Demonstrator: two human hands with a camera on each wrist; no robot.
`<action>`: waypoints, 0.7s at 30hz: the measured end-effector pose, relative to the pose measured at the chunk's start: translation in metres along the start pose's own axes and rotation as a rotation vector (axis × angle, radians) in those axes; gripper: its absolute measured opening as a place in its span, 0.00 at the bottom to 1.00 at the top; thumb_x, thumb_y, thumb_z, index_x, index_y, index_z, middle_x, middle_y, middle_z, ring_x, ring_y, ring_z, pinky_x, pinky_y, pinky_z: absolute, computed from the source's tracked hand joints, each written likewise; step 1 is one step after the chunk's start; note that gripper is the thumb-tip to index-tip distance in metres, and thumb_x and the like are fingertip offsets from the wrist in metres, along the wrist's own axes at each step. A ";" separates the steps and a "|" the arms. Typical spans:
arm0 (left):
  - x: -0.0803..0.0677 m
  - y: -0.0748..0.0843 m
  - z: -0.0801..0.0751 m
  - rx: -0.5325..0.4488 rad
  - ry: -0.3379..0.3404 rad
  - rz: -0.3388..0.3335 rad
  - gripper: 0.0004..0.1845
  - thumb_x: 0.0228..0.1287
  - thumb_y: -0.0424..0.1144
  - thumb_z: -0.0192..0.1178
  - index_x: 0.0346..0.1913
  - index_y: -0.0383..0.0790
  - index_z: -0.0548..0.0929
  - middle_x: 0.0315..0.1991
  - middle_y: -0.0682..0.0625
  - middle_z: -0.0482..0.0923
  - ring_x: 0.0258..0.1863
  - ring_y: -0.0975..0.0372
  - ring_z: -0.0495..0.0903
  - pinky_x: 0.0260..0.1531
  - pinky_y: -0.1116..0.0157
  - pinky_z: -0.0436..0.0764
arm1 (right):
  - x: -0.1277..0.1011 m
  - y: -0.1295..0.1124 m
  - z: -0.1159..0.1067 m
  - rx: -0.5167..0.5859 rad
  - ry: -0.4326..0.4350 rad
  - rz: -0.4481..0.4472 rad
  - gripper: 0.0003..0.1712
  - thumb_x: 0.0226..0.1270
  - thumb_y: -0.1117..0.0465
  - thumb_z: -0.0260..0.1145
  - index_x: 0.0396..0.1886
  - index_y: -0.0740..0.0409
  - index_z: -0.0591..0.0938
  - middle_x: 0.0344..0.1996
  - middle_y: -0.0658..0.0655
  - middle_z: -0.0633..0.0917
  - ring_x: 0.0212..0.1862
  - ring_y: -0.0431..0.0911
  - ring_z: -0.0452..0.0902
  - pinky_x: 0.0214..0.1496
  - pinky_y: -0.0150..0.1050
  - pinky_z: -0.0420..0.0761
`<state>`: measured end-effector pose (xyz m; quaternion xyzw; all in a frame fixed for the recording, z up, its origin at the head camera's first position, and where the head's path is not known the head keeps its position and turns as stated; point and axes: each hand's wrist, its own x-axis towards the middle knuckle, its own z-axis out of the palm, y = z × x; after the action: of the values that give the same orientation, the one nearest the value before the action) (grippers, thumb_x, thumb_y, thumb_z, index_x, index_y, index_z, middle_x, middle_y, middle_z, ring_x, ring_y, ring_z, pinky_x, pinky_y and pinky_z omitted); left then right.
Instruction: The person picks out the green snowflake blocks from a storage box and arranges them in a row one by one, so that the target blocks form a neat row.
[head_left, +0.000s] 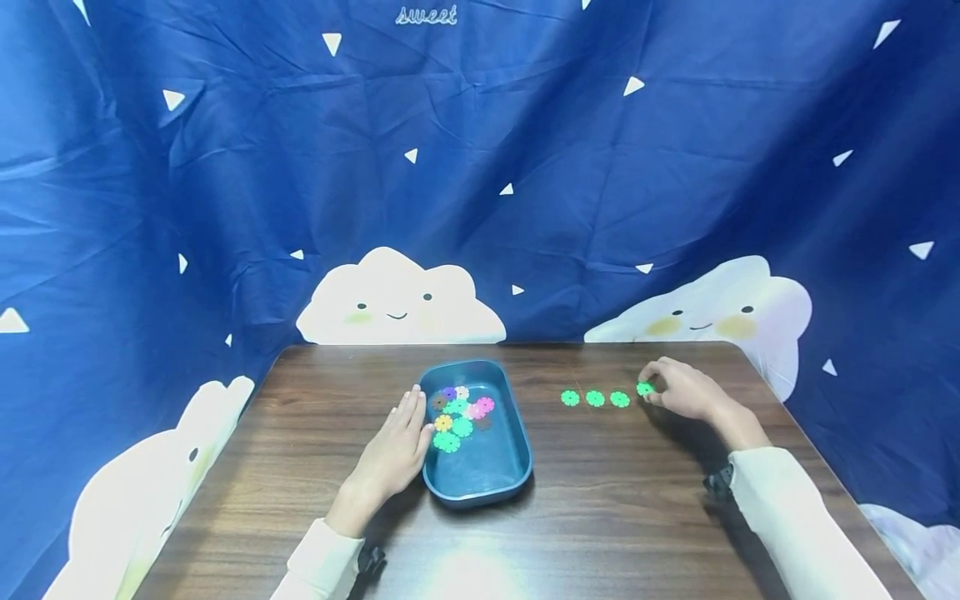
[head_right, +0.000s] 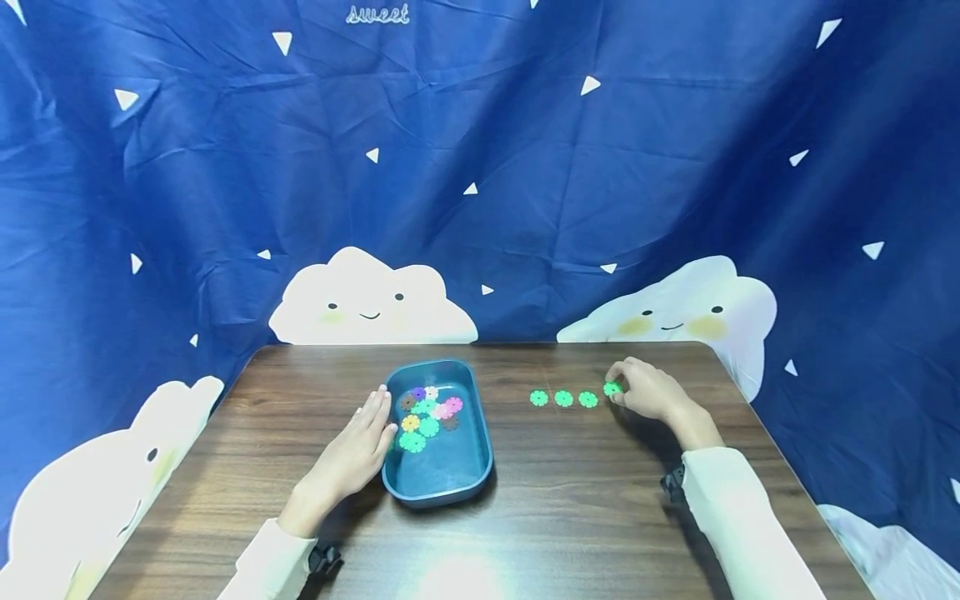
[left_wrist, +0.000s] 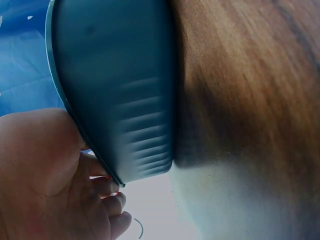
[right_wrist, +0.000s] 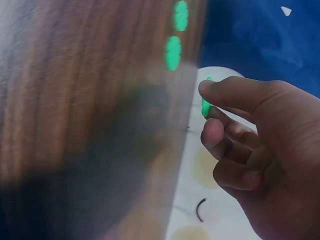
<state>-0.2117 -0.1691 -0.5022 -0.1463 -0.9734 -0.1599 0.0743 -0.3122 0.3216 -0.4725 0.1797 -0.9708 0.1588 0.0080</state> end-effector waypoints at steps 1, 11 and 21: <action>0.000 0.000 0.000 0.001 0.001 0.000 0.32 0.78 0.47 0.43 0.76 0.31 0.55 0.78 0.40 0.49 0.78 0.50 0.49 0.75 0.49 0.57 | 0.000 0.002 0.003 0.001 -0.004 0.000 0.13 0.58 0.58 0.71 0.43 0.53 0.83 0.45 0.58 0.83 0.46 0.54 0.80 0.45 0.57 0.79; 0.000 0.000 -0.001 0.011 -0.009 0.000 0.32 0.78 0.47 0.43 0.76 0.31 0.54 0.79 0.40 0.48 0.78 0.50 0.49 0.76 0.50 0.56 | 0.003 0.015 0.018 -0.008 -0.011 0.027 0.14 0.58 0.58 0.71 0.44 0.54 0.83 0.40 0.55 0.81 0.39 0.49 0.77 0.41 0.54 0.78; 0.001 0.001 -0.001 0.023 -0.020 -0.001 0.32 0.78 0.47 0.42 0.76 0.32 0.54 0.79 0.40 0.48 0.78 0.51 0.49 0.76 0.50 0.56 | 0.003 0.021 0.026 0.006 -0.049 0.059 0.14 0.61 0.57 0.70 0.45 0.56 0.83 0.44 0.59 0.81 0.45 0.53 0.80 0.43 0.57 0.79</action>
<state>-0.2127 -0.1684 -0.5011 -0.1468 -0.9759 -0.1471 0.0661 -0.3212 0.3309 -0.5031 0.1550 -0.9751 0.1575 -0.0211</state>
